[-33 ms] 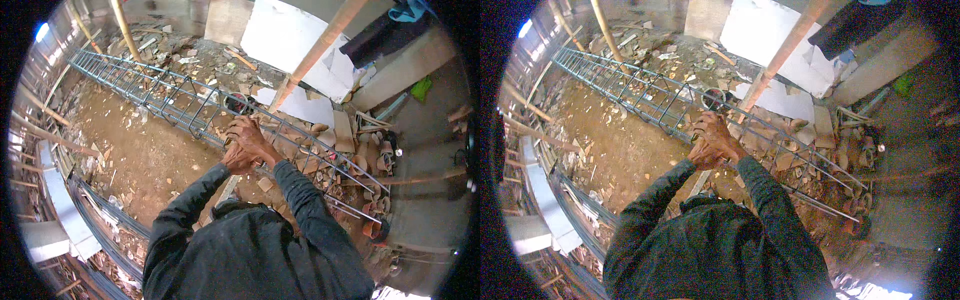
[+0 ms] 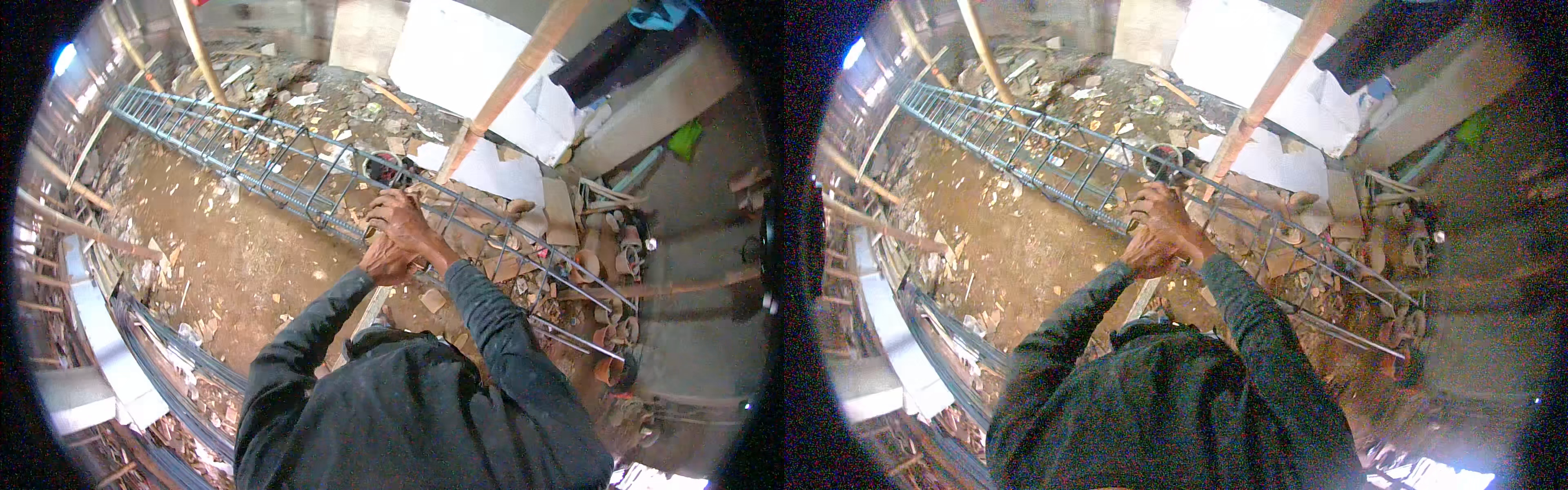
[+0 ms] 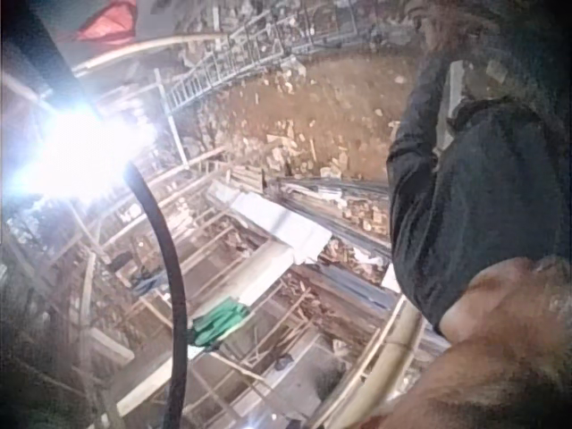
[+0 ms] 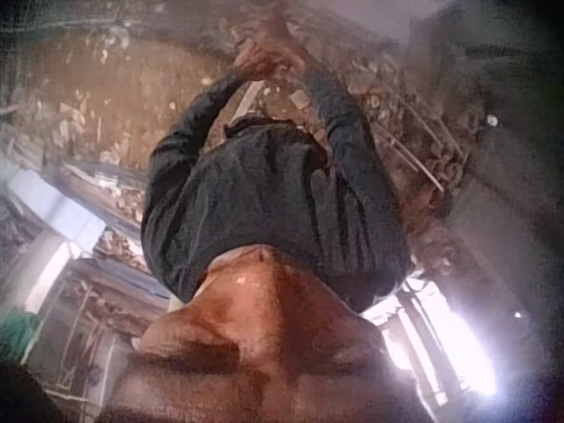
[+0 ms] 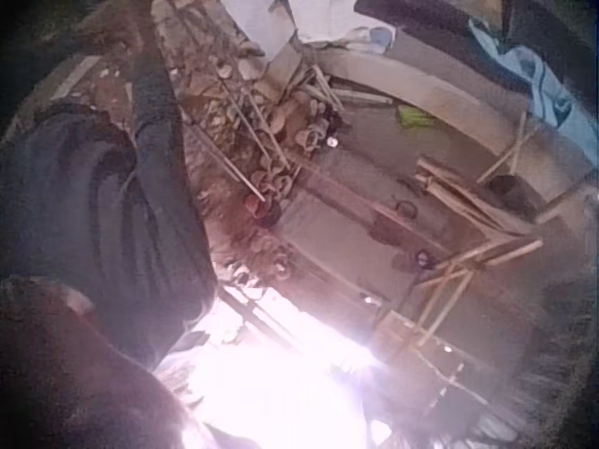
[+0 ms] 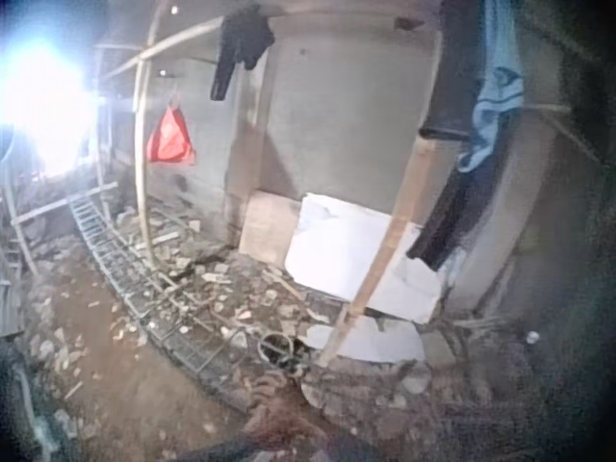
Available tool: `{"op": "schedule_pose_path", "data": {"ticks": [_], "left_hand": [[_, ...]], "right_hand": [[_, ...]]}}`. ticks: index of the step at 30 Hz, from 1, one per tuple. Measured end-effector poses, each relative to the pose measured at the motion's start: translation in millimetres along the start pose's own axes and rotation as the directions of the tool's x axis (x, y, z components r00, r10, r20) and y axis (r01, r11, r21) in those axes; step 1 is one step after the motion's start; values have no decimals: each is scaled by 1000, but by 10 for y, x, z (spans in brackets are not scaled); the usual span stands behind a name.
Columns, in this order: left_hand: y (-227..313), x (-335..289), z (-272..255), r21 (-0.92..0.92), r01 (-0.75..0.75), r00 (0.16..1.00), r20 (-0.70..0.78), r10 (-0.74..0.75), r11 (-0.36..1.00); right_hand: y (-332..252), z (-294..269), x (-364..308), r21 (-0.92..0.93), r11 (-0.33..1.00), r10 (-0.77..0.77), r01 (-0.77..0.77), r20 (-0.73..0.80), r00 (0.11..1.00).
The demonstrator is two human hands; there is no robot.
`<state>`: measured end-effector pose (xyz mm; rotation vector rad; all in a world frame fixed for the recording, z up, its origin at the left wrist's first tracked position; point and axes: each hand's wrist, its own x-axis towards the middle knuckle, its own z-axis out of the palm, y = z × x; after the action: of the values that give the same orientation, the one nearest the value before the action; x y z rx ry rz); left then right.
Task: The person assembles a rebar cage by tying horizontal and vertical steel bars together using wire and pliers. The person repeatedly wraps wire around intersections and twists it to secure the structure.
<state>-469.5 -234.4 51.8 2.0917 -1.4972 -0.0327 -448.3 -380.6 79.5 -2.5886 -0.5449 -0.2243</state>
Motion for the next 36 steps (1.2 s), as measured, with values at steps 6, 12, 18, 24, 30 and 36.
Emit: {"op": "schedule_pose_path", "data": {"ticks": [6,12,18,24,30,36], "left_hand": [[-115,21,70,8,39,994,100,-39,999],[-149,90,19,-85,100,975,206,-81,991],[-136,215,-64,49,-56,998,26,55,997],[71,396,-481,84,77,993,-95,-69,994],[825,611,18,46,-224,973,-55,226,974],[1045,699,492,53,-239,970,51,237,970]], "right_hand": [[189,146,85,-55,992,-112,112,11,994],[-58,-51,-72,82,988,141,-129,-159,977],[-172,-668,-973,236,886,464,-399,-432,774],[-108,-1052,-2157,398,599,778,-695,-494,388],[-89,-971,-2550,374,493,857,-786,-363,365],[-89,-839,-2469,211,410,895,-888,-280,347]]}}
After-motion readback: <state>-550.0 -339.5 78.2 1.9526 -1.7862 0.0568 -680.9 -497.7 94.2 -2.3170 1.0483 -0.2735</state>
